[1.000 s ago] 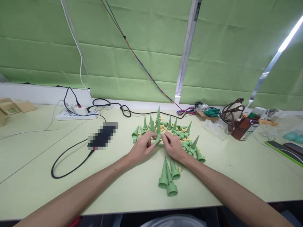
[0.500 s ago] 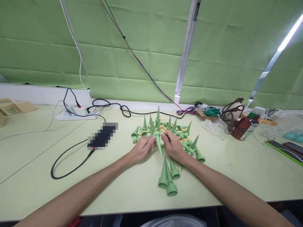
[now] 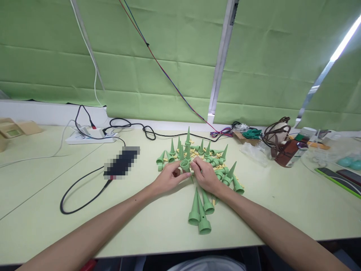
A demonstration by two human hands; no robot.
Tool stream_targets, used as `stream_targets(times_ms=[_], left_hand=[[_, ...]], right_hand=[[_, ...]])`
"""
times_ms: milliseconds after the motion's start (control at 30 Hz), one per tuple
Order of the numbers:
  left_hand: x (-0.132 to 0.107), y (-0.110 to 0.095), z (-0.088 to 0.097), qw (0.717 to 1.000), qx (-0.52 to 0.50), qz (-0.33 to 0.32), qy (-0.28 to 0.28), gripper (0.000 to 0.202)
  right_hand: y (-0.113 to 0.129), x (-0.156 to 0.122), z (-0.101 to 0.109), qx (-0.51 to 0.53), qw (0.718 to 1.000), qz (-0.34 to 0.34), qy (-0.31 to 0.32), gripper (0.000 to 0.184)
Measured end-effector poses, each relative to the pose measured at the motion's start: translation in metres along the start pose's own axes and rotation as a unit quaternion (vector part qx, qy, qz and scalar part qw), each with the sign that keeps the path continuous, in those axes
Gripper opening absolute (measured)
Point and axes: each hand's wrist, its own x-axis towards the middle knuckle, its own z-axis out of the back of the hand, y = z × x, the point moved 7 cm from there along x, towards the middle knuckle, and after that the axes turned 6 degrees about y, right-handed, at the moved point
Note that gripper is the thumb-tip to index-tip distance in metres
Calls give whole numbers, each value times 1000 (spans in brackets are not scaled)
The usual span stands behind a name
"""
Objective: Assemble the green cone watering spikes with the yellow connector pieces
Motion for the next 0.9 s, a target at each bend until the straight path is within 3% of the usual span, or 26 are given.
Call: stream_targets(times_ms=[233, 433, 633, 800, 900], left_hand=[[0, -9, 4, 999, 33, -31, -27, 30], [-2, -17, 8, 994, 47, -90, -36, 13], [-4, -18, 7, 988, 76, -123, -47, 41], [-1, -13, 9, 997, 30, -46, -49, 50], [0, -10, 14, 998, -39, 13, -57, 34]], right_hand=[[1, 0, -2, -4, 1000, 8, 9, 30], [1, 0, -3, -16, 1000, 12, 14, 32], [3, 1, -5, -27, 999, 34, 16, 34], [3, 1, -3, -18, 999, 35, 4, 35], [3, 0, -1, -13, 999, 30, 0, 34]])
